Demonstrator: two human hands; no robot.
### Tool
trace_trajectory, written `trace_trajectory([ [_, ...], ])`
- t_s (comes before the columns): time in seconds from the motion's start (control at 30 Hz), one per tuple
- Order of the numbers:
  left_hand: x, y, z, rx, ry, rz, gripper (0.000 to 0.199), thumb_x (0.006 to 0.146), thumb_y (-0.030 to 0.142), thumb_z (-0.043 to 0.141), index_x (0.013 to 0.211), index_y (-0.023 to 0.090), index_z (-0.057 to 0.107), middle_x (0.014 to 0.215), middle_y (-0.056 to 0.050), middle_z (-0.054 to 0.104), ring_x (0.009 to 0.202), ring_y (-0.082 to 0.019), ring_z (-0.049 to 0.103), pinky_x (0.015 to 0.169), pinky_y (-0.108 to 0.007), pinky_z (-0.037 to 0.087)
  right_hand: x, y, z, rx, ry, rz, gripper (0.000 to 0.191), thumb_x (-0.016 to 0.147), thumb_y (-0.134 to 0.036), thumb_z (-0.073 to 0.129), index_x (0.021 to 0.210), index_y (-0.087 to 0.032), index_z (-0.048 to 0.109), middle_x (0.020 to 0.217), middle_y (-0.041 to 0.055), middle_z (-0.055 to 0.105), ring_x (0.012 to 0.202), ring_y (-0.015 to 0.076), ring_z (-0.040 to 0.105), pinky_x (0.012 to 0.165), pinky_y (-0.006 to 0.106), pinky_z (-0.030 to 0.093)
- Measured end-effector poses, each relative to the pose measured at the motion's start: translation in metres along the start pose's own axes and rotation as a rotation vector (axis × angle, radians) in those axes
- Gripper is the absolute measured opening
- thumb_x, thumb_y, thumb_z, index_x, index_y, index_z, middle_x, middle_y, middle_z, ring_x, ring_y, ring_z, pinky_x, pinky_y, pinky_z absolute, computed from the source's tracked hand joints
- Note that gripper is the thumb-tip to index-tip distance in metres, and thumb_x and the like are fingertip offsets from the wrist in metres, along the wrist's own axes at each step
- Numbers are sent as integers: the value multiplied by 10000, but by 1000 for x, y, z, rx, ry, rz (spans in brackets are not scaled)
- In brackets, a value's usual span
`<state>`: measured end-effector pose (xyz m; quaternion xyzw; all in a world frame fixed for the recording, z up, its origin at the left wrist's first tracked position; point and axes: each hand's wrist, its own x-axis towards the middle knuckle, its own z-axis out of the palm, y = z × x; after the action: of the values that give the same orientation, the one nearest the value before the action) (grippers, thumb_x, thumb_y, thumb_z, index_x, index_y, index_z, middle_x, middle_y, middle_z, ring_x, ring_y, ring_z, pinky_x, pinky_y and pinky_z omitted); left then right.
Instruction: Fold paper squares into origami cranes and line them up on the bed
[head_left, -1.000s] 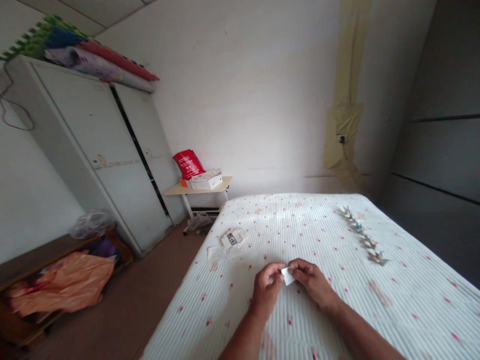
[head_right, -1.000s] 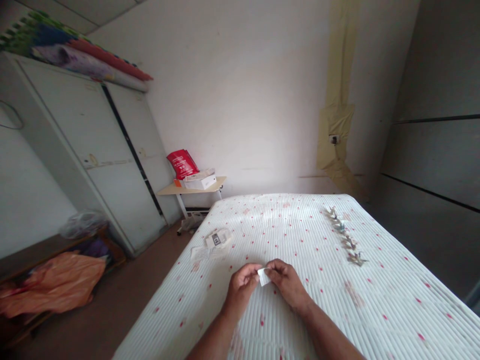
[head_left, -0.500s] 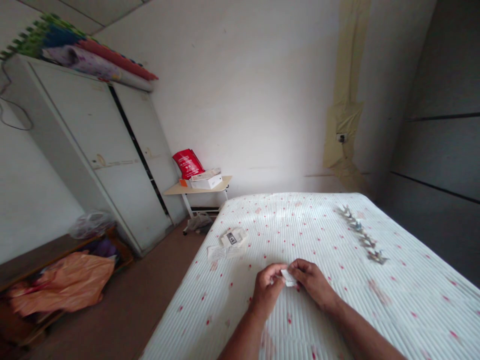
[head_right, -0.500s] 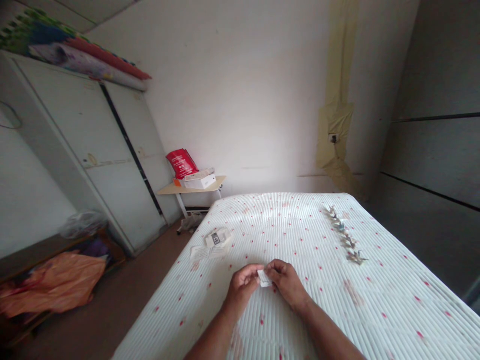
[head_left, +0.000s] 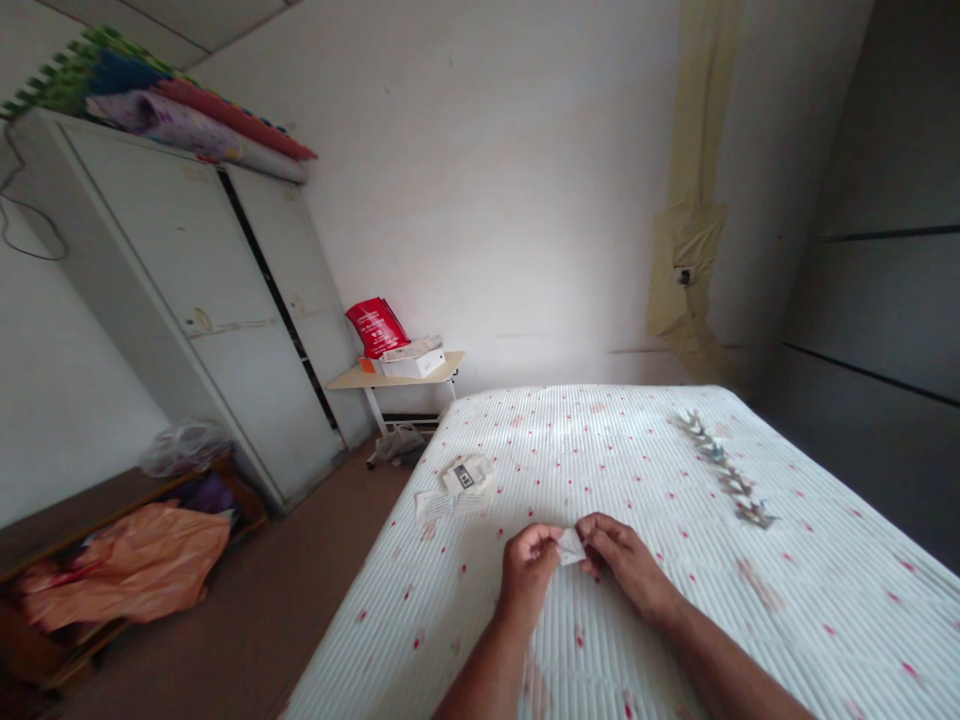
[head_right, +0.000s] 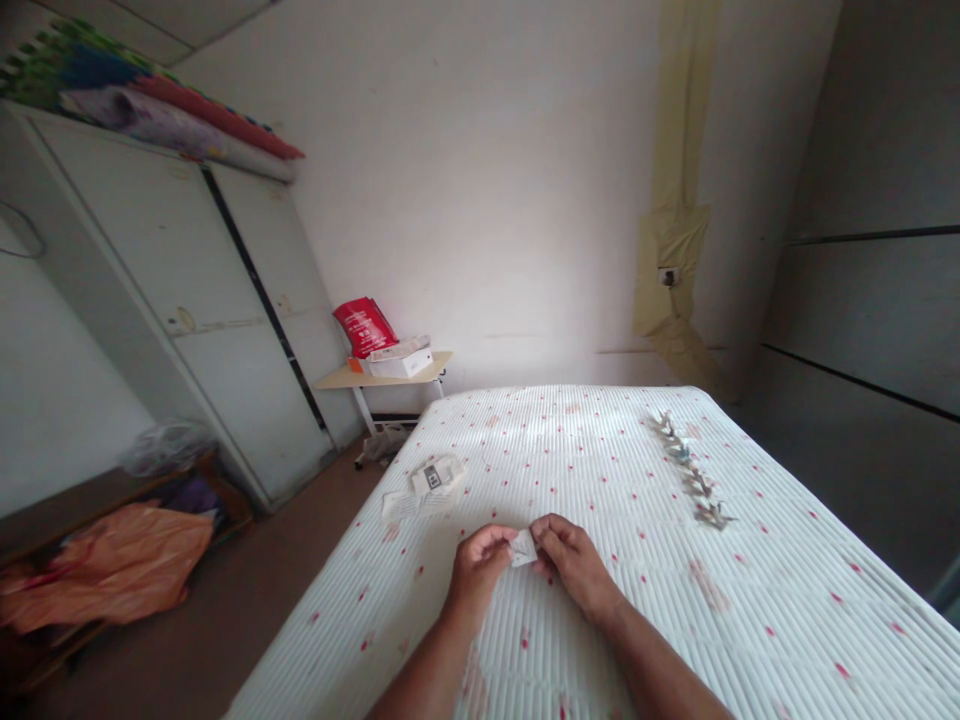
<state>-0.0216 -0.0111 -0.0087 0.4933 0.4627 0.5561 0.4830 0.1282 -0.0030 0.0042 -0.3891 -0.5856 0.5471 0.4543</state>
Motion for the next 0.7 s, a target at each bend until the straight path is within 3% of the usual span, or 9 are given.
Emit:
trace_trajectory([
  [0.3,2,-4,-3,-130,91,-37,157,580,204,602,724,140,606,623,4,635,598,-126,546,608,-229,405,1,4,-1,82,-22,50,274,767,-422,542,922,-196,519,610,-30,545,522,115,491,508,241,382],
  [0.5,4,-6,0,-76,96,-15,138,568,210,629,681,130,623,616,-13,637,594,-132,550,599,-232,411,2,11,-4,24,-34,-8,208,702,-289,606,880,-205,540,587,-59,483,504,90,418,482,214,323],
  [0.7,4,-7,1,-23,127,-14,127,570,222,640,656,128,644,620,-22,648,599,-140,559,595,-237,418,4,13,-3,-57,-33,0,171,699,-323,597,799,-198,535,544,-65,411,471,84,340,461,219,264],
])
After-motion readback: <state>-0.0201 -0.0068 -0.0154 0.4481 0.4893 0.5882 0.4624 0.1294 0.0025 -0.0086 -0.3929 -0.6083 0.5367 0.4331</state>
